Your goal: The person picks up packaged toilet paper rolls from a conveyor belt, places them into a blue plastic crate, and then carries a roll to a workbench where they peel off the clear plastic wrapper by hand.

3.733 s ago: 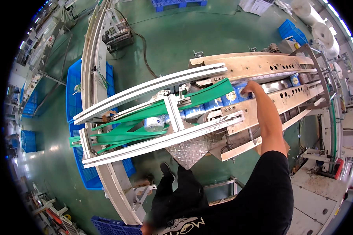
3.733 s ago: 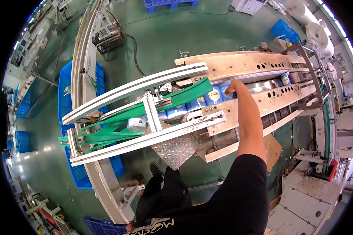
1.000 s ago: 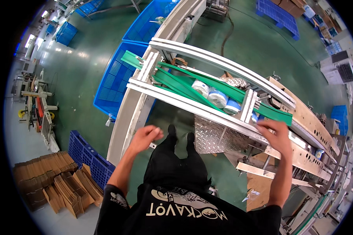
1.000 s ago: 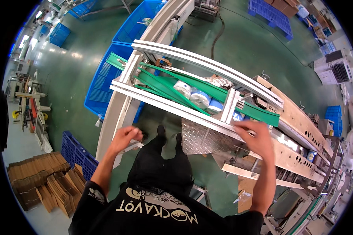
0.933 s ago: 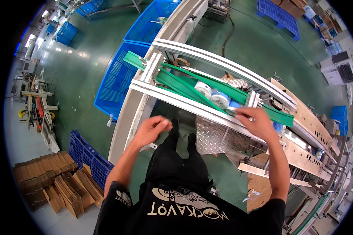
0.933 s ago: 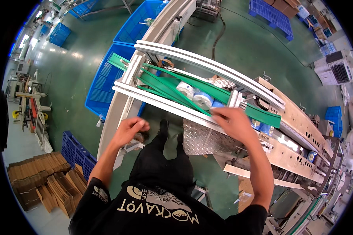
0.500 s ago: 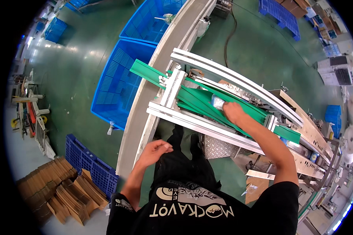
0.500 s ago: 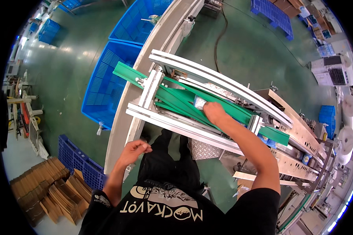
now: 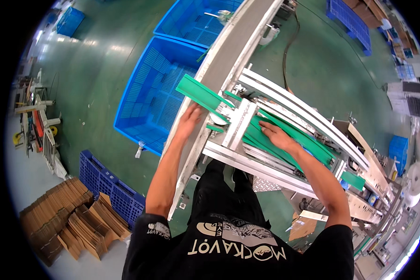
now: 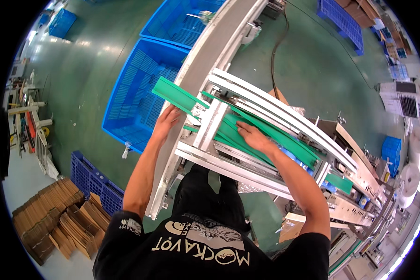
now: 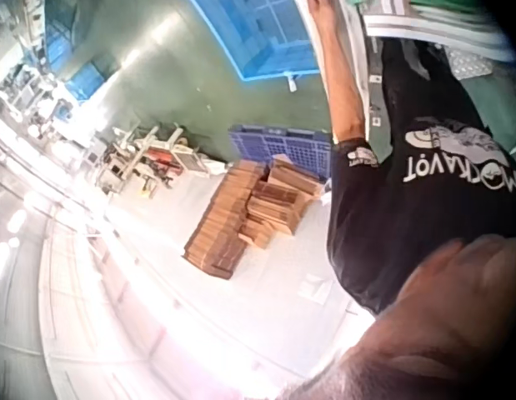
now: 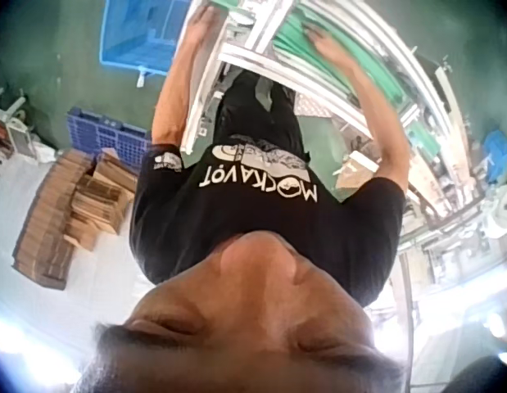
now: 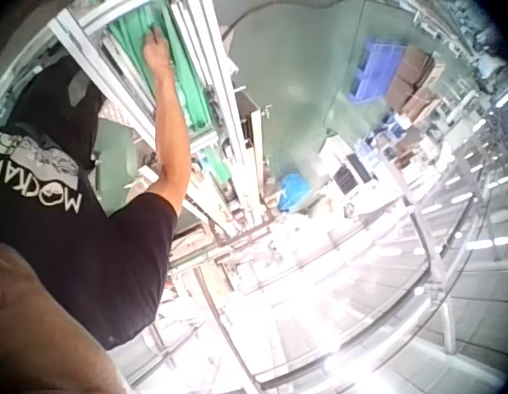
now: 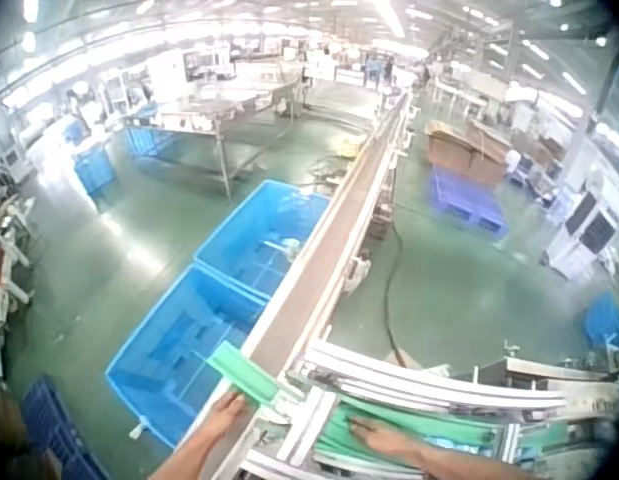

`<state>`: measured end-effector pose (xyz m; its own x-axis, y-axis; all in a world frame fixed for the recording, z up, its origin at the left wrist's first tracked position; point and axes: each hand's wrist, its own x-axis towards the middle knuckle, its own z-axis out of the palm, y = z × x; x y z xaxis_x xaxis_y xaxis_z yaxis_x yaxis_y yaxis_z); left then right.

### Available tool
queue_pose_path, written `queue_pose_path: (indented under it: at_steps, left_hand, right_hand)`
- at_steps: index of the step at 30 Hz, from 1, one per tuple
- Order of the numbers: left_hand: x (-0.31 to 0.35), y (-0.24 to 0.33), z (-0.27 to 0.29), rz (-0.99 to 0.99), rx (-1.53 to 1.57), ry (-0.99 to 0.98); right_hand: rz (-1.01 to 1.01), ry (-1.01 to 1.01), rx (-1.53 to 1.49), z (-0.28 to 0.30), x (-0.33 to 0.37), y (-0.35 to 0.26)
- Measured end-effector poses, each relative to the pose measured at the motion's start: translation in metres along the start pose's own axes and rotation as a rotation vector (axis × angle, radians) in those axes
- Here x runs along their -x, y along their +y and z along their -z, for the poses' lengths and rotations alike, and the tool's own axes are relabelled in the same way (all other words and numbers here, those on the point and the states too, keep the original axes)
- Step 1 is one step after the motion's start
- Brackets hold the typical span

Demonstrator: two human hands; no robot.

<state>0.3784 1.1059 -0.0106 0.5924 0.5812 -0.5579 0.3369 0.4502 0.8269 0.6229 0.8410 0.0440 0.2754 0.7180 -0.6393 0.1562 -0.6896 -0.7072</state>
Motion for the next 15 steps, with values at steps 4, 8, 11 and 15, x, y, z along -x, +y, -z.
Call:
queue_pose_path:
  at_steps: [4, 8, 11, 15]
  left_hand:
    - [-0.029, 0.011, -0.017, 0.071, -0.158, -0.285]
    - [-0.044, 0.019, -0.032, 0.266, -0.313, -0.285]
    - [-0.054, 0.025, -0.036, 0.226, -0.251, -0.225]
    - [-0.054, 0.005, -0.004, 0.267, 0.022, -0.083]
  right_hand:
    - [0.038, -0.031, 0.05, -0.002, -0.013, -0.013]
    - [0.019, -0.003, 0.095, 0.004, 0.011, -0.014]
    - [0.027, 0.08, 0.033, 0.015, 0.042, -0.024]
    - [0.018, 0.226, -0.085, 0.028, 0.092, -0.03]
